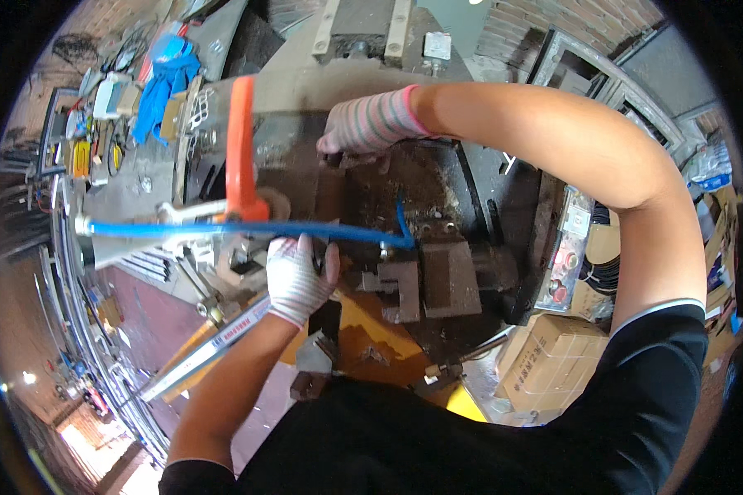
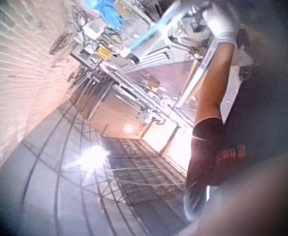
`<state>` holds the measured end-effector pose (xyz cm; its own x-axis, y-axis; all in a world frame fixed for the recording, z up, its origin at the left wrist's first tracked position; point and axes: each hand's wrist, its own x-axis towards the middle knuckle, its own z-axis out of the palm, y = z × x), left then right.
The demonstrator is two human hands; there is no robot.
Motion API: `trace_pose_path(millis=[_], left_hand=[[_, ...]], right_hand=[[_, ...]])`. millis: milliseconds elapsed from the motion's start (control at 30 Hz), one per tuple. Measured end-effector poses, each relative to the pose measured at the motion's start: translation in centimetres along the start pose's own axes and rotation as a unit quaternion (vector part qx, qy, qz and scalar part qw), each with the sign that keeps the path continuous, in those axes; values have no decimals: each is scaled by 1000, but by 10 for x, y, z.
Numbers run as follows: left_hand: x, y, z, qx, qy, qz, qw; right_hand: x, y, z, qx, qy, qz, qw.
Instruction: The person picks up a long metal profile, carries it to a cutting machine, and secures it in the clamp. They then operate the machine to cut the profile and remove the cut piece.
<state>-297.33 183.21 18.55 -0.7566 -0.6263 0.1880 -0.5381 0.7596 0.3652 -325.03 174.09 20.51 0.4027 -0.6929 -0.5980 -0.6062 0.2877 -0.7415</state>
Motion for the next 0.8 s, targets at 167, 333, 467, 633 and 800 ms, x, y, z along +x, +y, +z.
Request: trace_pose_path(millis=[167,333,467,633,800], left_hand=[[-6,0,-1,56,-56,-74,994],[-5,0,-5,42,-122,-118,985],[-5,-1,-7,42,-131,-121,983],[-2,-3,-9,46,-187,-137,972],[0,-7,-9,57,-230,-155,959]], right_hand=[[-21,-20,8,-226,72,84,968],[-34,-15,14,-208,114,80,968],[-44,-15,13,-248,154,3,956],[-42,14,18,-199,200,-126,951],[-5,67,51,-155,337,-298,879]])
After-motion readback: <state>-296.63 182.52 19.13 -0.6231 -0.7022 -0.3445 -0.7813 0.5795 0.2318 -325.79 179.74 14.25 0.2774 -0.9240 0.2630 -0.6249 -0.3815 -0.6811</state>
